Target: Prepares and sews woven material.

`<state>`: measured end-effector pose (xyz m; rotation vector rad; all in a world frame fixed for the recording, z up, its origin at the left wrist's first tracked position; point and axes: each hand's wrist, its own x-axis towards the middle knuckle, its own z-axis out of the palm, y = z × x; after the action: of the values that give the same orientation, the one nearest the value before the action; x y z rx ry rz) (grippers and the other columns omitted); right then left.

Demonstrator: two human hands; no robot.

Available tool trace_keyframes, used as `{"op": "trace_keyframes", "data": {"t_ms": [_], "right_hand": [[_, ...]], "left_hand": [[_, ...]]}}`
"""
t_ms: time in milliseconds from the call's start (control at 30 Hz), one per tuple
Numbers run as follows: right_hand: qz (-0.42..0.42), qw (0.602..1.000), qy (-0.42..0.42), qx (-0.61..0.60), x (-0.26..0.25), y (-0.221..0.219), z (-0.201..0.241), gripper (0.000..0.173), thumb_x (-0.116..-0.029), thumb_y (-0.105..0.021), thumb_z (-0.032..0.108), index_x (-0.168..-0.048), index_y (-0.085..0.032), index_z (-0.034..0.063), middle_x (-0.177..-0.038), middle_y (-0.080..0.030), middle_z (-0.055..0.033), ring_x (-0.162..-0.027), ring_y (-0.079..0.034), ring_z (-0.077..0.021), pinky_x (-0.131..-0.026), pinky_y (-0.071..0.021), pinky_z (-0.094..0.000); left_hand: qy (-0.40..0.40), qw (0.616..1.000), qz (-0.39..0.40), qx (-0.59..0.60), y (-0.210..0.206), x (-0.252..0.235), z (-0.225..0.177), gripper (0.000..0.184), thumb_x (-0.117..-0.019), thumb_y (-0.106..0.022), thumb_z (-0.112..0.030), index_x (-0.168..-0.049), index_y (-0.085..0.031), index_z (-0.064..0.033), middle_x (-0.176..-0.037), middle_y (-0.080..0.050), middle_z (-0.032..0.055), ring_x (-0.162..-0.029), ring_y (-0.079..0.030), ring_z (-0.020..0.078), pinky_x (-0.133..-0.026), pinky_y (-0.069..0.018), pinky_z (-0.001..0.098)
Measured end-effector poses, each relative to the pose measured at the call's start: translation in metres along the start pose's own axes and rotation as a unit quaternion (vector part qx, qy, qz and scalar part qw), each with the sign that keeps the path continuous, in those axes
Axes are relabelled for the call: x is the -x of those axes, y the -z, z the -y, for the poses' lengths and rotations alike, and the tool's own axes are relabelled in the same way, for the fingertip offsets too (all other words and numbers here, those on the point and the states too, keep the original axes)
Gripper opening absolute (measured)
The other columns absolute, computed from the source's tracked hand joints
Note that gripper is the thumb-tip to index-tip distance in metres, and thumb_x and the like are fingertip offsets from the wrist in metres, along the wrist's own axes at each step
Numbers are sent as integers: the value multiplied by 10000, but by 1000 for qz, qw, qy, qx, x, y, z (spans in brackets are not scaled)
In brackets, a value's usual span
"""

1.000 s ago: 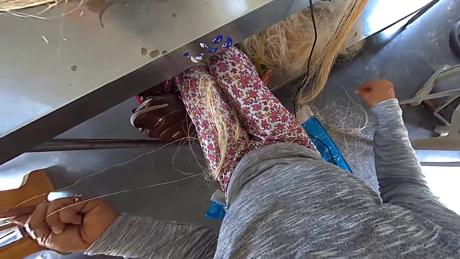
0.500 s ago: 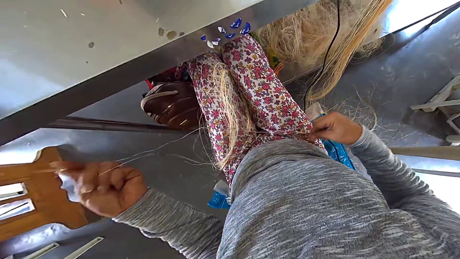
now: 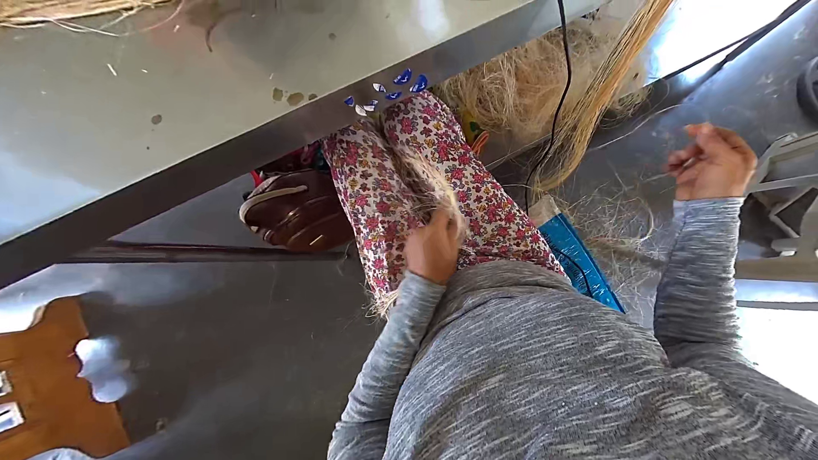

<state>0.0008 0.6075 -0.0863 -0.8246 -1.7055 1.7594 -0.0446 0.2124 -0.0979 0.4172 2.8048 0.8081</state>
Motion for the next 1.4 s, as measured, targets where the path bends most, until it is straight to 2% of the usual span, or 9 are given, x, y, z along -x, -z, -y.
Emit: {"op": "trace_keyframes", "data": {"t_ms": [67,167,267,367,467,633,700,933,1400], "right_hand": [[-46,998,-6,-45,-11,14,8,195,-1087,-462,206,-1011,-633,152,-616,-575,107,-443,-484,-19,-440,-445,-187],[-61,995,31,-75,-17,29,17,191,-1096,-436,213,-1020,-602,159,-632,-551,103,-410,-400,-5,-398,-363,-159],[-61,994,52,-79,-11,18,19,155,-1081,-486,203,-999,-609,157,-638,-574,93,-408,-414,-9,-385,-368,-161],[-13,995,49,-88,2,0,15,187,-1093,-456,202,-1045,-626,140,-674,-597,94,-421,-428,-8,-396,-386,-157],[48,993,41,-104,18,-30,20,225,-1108,-396,207,-1069,-611,154,-705,-611,110,-435,-437,7,-417,-396,-146],[182,970,51,-150,54,-83,33,312,-1120,-293,192,-1089,-602,168,-804,-672,97,-466,-495,7,-438,-438,-138],[243,956,74,-146,79,-108,44,323,-1113,-311,180,-1049,-628,178,-841,-713,93,-500,-539,4,-463,-466,-148],[486,848,193,-86,163,-183,30,165,-1016,-567,70,-1037,-729,51,-951,-768,6,-554,-563,38,-474,-471,-156],[541,822,-147,-99,197,-208,-10,182,-1029,-553,23,-1031,-734,6,-757,-738,-30,-432,-510,11,-391,-416,-143]], "left_hand": [[-62,996,51,-47,-17,-5,-18,326,-1048,-514,-146,-1267,-651,53,-799,-693,282,-743,-702,505,-643,-535,666],[-48,969,217,-111,-12,-7,-35,415,-1079,-497,-205,-1482,-539,-116,-946,-709,282,-904,-693,512,-754,-524,674],[-42,992,120,-17,11,7,-13,531,-1033,-594,-189,-1529,-471,-48,-843,-707,259,-741,-702,457,-699,-555,648],[-18,986,16,167,43,32,12,447,-1001,-631,-139,-1423,-571,-4,-705,-659,110,-559,-603,203,-569,-546,408],[7,903,-51,426,59,51,29,349,-978,-567,-29,-1324,-601,-5,-678,-642,-45,-514,-542,0,-493,-483,180],[20,706,-49,707,56,59,47,295,-1043,-441,-113,-1155,-714,-113,-633,-594,-95,-475,-473,-30,-470,-423,126],[14,668,-50,742,53,60,43,309,-1075,-420,-155,-1122,-725,-135,-657,-614,-88,-476,-480,-37,-467,-423,113],[-19,647,-47,760,43,59,27,306,-1087,-429,-187,-1105,-730,-138,-726,-671,-51,-527,-538,-19,-510,-463,131],[-41,611,-110,783,29,54,30,406,-1119,-315,-232,-1113,-707,-125,-814,-694,-21,-543,-554,-4,-500,-461,130]]}}
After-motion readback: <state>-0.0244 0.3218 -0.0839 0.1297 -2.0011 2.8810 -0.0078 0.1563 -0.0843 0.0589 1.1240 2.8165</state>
